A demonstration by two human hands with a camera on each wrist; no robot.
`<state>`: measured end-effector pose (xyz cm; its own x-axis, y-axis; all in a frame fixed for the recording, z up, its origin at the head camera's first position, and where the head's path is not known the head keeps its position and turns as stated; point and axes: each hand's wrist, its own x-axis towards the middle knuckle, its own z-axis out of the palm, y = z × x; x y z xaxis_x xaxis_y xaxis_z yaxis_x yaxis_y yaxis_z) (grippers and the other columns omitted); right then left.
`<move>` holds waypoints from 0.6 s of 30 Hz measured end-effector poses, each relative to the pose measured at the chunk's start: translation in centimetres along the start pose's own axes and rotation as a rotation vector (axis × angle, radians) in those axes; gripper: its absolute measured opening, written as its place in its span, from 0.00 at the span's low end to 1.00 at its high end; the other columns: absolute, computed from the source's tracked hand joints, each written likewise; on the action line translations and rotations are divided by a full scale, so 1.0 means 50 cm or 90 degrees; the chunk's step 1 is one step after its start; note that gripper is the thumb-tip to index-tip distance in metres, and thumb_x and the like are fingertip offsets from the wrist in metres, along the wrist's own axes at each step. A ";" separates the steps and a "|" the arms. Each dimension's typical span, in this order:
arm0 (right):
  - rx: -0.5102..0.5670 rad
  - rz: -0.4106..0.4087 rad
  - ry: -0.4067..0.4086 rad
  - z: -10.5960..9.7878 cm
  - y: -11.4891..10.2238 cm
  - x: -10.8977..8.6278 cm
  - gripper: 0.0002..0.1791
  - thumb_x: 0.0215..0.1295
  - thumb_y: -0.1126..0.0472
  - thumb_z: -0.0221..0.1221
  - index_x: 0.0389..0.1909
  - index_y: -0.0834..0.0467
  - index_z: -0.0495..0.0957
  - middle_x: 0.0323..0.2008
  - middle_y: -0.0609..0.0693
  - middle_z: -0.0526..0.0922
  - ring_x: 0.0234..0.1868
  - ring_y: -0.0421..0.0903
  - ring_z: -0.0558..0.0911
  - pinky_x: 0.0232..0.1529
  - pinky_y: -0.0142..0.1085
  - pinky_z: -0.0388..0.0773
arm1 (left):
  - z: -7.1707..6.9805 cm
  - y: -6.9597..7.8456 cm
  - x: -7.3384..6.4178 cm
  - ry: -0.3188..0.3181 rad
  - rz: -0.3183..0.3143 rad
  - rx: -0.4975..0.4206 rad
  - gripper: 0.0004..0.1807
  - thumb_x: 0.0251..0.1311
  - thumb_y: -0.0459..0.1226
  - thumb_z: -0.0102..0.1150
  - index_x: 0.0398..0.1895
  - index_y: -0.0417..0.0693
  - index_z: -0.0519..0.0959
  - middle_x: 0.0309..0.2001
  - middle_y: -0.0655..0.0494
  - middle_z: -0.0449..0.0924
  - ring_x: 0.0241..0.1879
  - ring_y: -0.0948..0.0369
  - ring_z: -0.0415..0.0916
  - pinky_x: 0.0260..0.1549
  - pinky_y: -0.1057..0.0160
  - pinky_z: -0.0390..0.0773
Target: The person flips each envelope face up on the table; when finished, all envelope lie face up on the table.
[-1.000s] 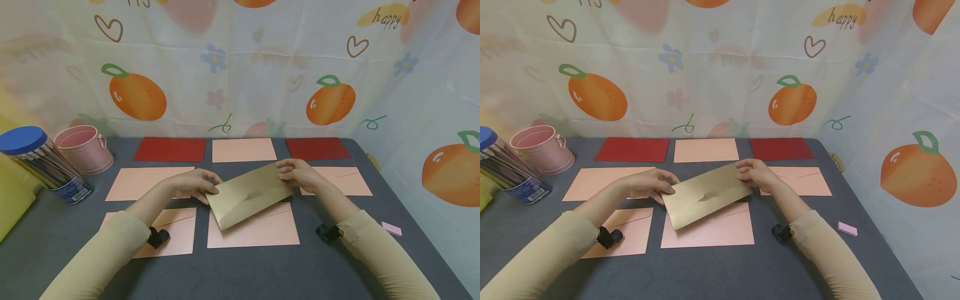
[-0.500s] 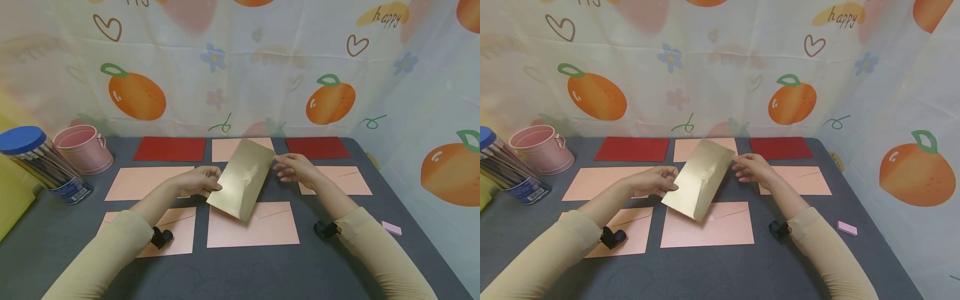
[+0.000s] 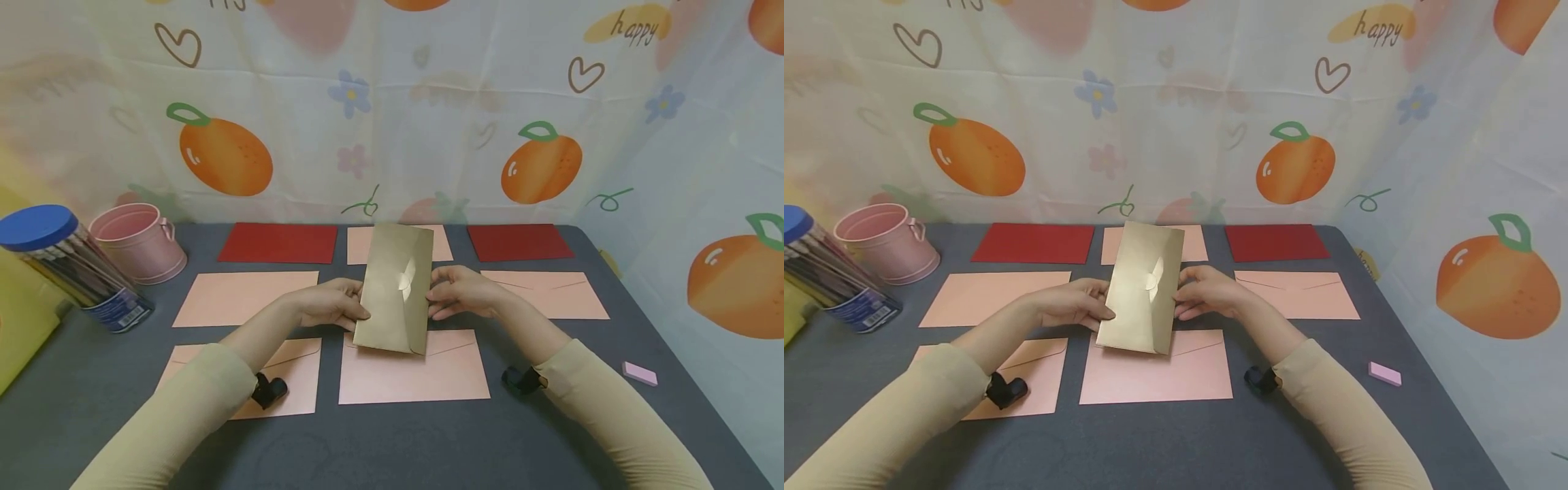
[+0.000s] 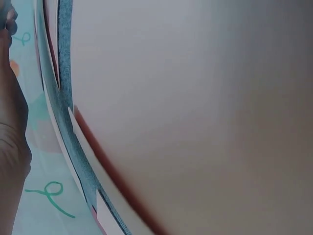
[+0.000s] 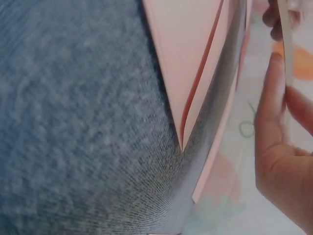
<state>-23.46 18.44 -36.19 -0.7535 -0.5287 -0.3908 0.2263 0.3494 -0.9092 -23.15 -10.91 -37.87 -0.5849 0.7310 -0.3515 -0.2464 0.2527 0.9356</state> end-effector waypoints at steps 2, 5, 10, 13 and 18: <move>0.011 -0.007 -0.006 0.001 0.001 0.001 0.14 0.71 0.70 0.52 0.54 0.66 0.63 0.30 0.50 0.85 0.30 0.41 0.86 0.38 0.34 0.87 | -0.001 -0.001 -0.001 -0.014 -0.001 0.000 0.22 0.64 0.26 0.51 0.61 0.31 0.62 0.47 0.51 0.82 0.44 0.59 0.85 0.45 0.59 0.86; 0.003 -0.015 -0.012 -0.001 0.003 0.003 0.15 0.72 0.70 0.50 0.56 0.65 0.61 0.28 0.48 0.83 0.29 0.40 0.85 0.37 0.33 0.86 | -0.009 -0.001 -0.004 -0.039 0.003 -0.012 0.25 0.64 0.26 0.52 0.63 0.30 0.59 0.48 0.49 0.81 0.45 0.57 0.85 0.46 0.58 0.86; -0.073 -0.010 0.025 -0.008 0.000 0.004 0.15 0.75 0.64 0.49 0.59 0.61 0.64 0.36 0.48 0.80 0.37 0.42 0.79 0.40 0.36 0.82 | -0.030 0.004 -0.014 0.019 0.033 -0.090 0.30 0.68 0.28 0.49 0.69 0.34 0.51 0.50 0.48 0.79 0.45 0.57 0.85 0.49 0.57 0.85; -0.132 0.002 0.061 -0.013 -0.005 0.003 0.15 0.76 0.60 0.49 0.59 0.59 0.69 0.46 0.50 0.78 0.46 0.45 0.76 0.45 0.38 0.79 | -0.042 0.006 -0.017 0.122 0.075 -0.133 0.30 0.70 0.30 0.47 0.71 0.35 0.51 0.48 0.52 0.77 0.43 0.60 0.84 0.47 0.61 0.86; -0.195 -0.011 0.083 -0.019 -0.012 0.003 0.15 0.76 0.57 0.50 0.57 0.56 0.76 0.51 0.52 0.80 0.48 0.46 0.75 0.52 0.38 0.74 | -0.054 0.004 -0.012 0.206 0.062 -0.094 0.29 0.68 0.30 0.51 0.70 0.31 0.58 0.45 0.56 0.78 0.40 0.65 0.82 0.43 0.68 0.85</move>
<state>-24.29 18.88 -35.59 -0.8325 -0.4401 -0.3366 0.0324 0.5679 -0.8225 -24.91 -13.02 -37.57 -0.8199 0.5023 -0.2746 -0.2719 0.0804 0.9590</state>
